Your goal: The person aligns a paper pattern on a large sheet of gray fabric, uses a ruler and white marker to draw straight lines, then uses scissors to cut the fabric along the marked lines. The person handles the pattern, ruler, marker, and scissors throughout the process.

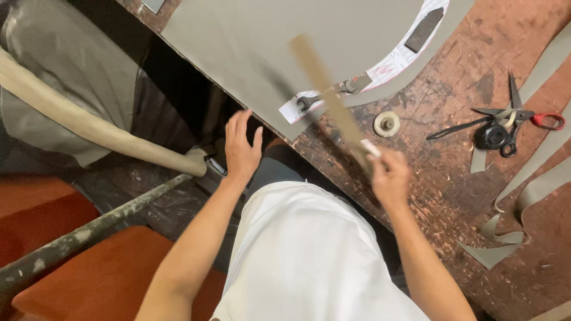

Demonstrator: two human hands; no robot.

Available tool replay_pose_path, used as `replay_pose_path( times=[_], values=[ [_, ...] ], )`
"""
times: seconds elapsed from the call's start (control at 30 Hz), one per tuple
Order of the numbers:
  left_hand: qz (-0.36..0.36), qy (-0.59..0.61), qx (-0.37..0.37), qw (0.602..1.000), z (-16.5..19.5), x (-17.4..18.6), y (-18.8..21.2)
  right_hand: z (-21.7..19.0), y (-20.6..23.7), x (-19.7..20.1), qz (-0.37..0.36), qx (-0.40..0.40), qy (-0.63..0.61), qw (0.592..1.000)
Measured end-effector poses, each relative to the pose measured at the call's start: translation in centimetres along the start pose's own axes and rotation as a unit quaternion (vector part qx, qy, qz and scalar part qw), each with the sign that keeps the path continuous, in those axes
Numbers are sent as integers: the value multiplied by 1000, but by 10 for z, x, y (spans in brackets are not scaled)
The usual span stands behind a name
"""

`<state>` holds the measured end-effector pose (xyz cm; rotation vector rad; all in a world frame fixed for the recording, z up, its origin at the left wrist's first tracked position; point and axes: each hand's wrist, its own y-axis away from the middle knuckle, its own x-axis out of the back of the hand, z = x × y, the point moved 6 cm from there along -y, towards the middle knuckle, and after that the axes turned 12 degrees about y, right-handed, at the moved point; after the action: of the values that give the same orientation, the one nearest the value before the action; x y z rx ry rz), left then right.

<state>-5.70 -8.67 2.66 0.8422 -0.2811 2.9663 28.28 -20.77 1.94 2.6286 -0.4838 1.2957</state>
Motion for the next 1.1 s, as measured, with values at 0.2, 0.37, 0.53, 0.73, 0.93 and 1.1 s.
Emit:
replay_pose_path(
  times=[0.2,0.37,0.53,0.73,0.93,1.1],
  values=[
    [-141,-94,-132,977,19,0,-48,-51,15,-41,-59,73,-20,995],
    [-204,-153,-193,948,25,-3,-64,-84,23,-60,-78,125,11,989],
    [-227,-157,-189,942,20,-5,-74,-91,28,-80,-98,140,54,984],
    [-239,-137,-194,941,21,-4,-79,-88,28,-85,-86,144,51,985],
    [-239,-170,-205,934,21,-6,-82,-90,27,-86,-86,145,53,984],
    [-237,-181,-217,930,20,-6,-83,-90,26,-88,-97,137,52,984]
  ],
)
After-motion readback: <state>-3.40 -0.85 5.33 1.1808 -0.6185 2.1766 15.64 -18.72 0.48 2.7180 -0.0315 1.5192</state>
